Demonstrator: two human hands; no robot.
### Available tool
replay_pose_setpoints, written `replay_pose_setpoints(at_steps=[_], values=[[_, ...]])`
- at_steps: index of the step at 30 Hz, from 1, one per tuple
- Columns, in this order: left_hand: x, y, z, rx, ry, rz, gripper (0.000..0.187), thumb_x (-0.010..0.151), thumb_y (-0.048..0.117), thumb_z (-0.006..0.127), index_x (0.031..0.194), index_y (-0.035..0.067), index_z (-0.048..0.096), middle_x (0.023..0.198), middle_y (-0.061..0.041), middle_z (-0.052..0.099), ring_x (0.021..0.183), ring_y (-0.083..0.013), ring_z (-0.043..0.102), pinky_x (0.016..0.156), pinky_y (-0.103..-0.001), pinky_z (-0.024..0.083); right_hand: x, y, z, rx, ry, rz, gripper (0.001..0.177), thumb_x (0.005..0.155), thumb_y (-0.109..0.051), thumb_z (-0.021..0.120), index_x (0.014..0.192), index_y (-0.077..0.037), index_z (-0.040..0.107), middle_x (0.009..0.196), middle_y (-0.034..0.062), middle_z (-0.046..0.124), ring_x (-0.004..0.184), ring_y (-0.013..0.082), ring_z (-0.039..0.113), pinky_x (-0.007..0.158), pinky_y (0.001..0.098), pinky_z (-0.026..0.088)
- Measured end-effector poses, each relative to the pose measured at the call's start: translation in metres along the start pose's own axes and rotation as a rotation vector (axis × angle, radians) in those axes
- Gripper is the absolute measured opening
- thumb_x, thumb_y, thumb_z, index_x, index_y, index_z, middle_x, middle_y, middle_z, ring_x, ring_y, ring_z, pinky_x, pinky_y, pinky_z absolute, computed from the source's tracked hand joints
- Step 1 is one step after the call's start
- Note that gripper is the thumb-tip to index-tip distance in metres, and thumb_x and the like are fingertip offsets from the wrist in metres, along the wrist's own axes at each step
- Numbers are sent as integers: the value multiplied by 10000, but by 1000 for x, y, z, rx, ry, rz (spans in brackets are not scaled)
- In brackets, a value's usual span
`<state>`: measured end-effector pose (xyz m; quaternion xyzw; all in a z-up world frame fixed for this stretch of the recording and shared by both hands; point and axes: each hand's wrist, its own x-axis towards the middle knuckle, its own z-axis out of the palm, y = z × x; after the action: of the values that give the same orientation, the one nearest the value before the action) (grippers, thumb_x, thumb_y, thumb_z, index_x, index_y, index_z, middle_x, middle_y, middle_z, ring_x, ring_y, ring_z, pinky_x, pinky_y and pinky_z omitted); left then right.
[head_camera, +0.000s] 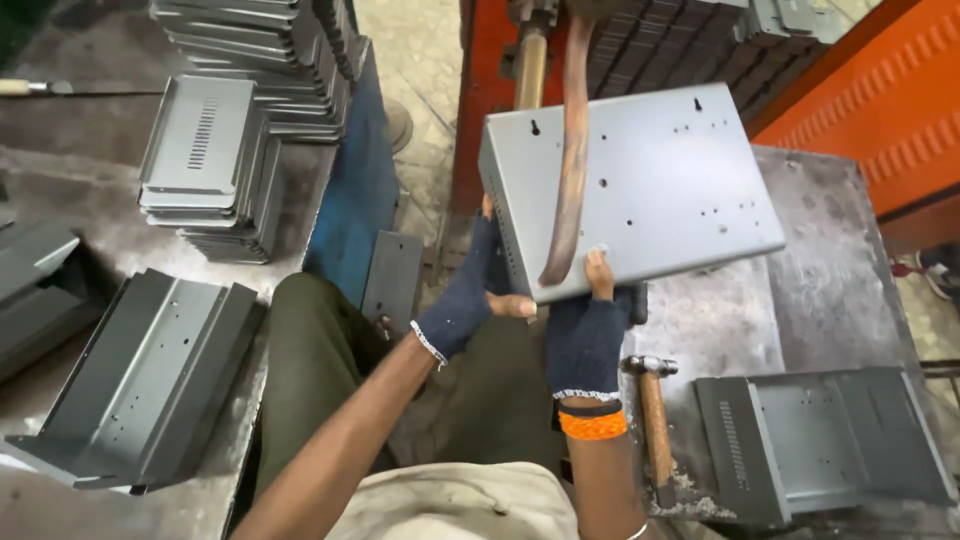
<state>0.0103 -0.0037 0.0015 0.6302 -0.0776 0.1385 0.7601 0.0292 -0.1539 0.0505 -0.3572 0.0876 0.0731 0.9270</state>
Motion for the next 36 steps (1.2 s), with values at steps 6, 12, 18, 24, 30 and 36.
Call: replay_pose_setpoints(at_steps=[6, 12, 18, 24, 30, 36], values=[[-44, 2, 3, -343, -93, 69, 1064, 945, 342, 740, 1663, 231, -38, 1720, -147, 90, 1495, -325, 267, 1139, -554, 420, -42, -16, -7, -119, -73, -145, 478, 879, 1, 629, 1349, -3, 542, 1138, 114, 620, 960, 192, 602, 898, 333, 516], [-81, 65, 18, 827, 326, 397, 719, 882, 351, 791, 1484, 69, 517, 1526, -169, 499, 1415, -379, 485, 1179, -467, 403, -43, -21, -14, -185, -30, -64, 400, 890, -43, 626, 1277, -6, 532, 1154, 133, 591, 1035, 208, 554, 980, 356, 465], [-69, 71, 25, 1001, -228, 970, 371, 992, 345, 605, 1289, 130, 657, 1375, -192, 639, 1307, -381, 627, 1168, -596, 323, 32, -8, -112, -1507, -611, -484, 431, 1098, -156, 370, 1491, -28, 492, 1580, 105, 456, 1431, 210, 484, 1273, 329, 327], [-34, 71, -28, 1161, -10, 1012, 288, 954, 346, 719, 1133, 121, 743, 1285, -182, 688, 1218, -403, 667, 1141, -593, 358, -12, -17, -44, -257, 4, 43, 419, 883, -72, 619, 1292, 12, 591, 1228, 124, 635, 1098, 196, 585, 1000, 326, 466], [-28, 63, -81, 1165, 267, 570, 472, 944, 287, 735, 1389, 148, 661, 1250, -113, 735, 1160, -320, 693, 1018, -458, 517, -17, -30, -24, -325, -39, 61, 444, 866, -99, 584, 1291, 23, 536, 1220, 159, 590, 1097, 245, 571, 988, 363, 461], [-32, 70, -50, 340, 285, 180, 340, 1080, 210, 516, 1353, 49, 639, 1406, -194, 633, 1370, -339, 530, 1157, -502, 398, 17, -34, -36, -432, -148, 98, 813, 767, -162, 528, 1556, -121, 341, 1404, 216, 510, 1161, 355, 530, 970, 476, 434]])
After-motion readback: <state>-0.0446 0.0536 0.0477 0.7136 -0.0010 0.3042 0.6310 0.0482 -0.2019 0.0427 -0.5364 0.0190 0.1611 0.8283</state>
